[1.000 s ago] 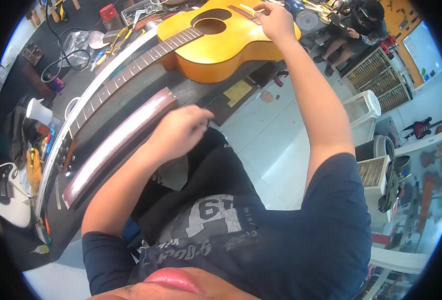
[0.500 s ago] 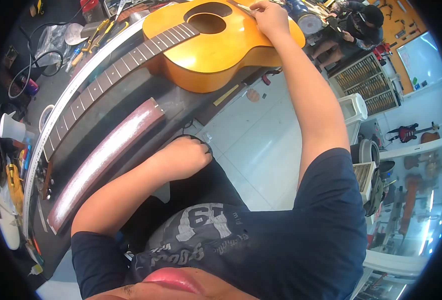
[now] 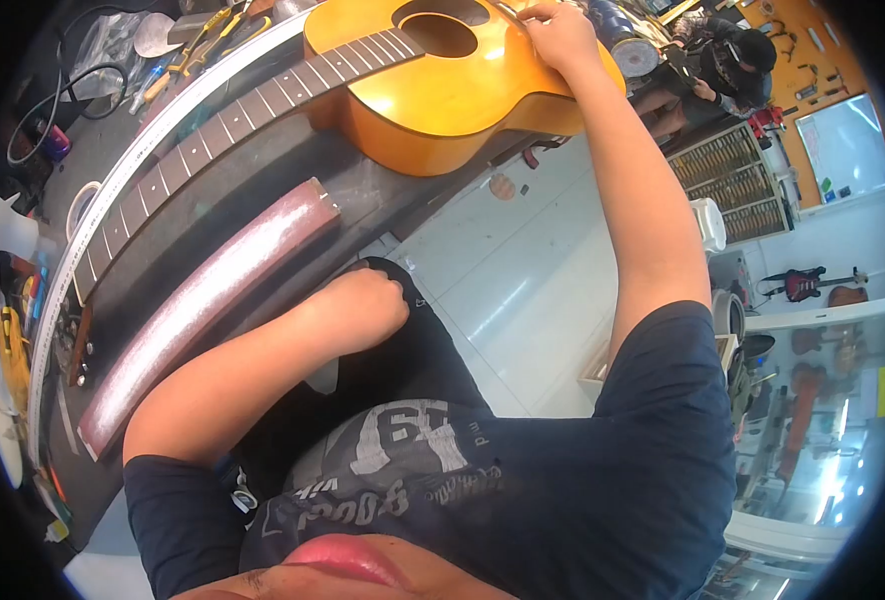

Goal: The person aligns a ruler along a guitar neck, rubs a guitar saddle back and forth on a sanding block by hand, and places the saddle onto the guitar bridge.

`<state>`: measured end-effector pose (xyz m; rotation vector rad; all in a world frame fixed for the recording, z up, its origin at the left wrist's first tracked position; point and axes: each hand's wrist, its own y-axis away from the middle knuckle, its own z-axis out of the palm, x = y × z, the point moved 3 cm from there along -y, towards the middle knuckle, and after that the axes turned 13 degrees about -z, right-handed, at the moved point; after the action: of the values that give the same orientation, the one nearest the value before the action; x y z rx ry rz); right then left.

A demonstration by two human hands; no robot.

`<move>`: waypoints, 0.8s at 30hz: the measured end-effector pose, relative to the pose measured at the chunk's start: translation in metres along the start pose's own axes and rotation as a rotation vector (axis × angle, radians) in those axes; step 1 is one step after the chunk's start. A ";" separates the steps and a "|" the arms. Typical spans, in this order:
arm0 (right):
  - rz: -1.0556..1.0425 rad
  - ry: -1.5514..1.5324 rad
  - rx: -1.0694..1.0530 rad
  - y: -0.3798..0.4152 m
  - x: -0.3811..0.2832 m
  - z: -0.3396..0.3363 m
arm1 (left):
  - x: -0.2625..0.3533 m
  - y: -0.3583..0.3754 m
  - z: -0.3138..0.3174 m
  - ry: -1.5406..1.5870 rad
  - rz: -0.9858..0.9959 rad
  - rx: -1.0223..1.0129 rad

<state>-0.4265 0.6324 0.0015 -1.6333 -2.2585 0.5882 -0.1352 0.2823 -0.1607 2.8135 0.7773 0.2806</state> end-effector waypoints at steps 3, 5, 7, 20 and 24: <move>-0.009 -0.256 -0.007 -0.002 0.005 0.006 | 0.000 0.001 0.002 -0.017 -0.018 -0.018; -0.003 -0.403 -0.061 -0.007 0.014 0.006 | 0.000 0.001 0.005 -0.022 -0.025 -0.037; -0.022 -0.437 -0.141 -0.012 0.025 0.003 | 0.001 0.000 0.004 -0.031 -0.024 -0.082; -0.217 -0.173 -0.260 -0.010 0.014 -0.010 | 0.005 0.008 -0.018 0.109 -0.012 -0.117; -0.207 -0.210 -0.157 0.002 -0.011 -0.012 | 0.014 0.066 -0.110 0.425 -0.075 0.113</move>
<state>-0.4156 0.6247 0.0110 -1.4364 -2.6468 0.5647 -0.1177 0.2502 -0.0373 2.8548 1.0073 0.8667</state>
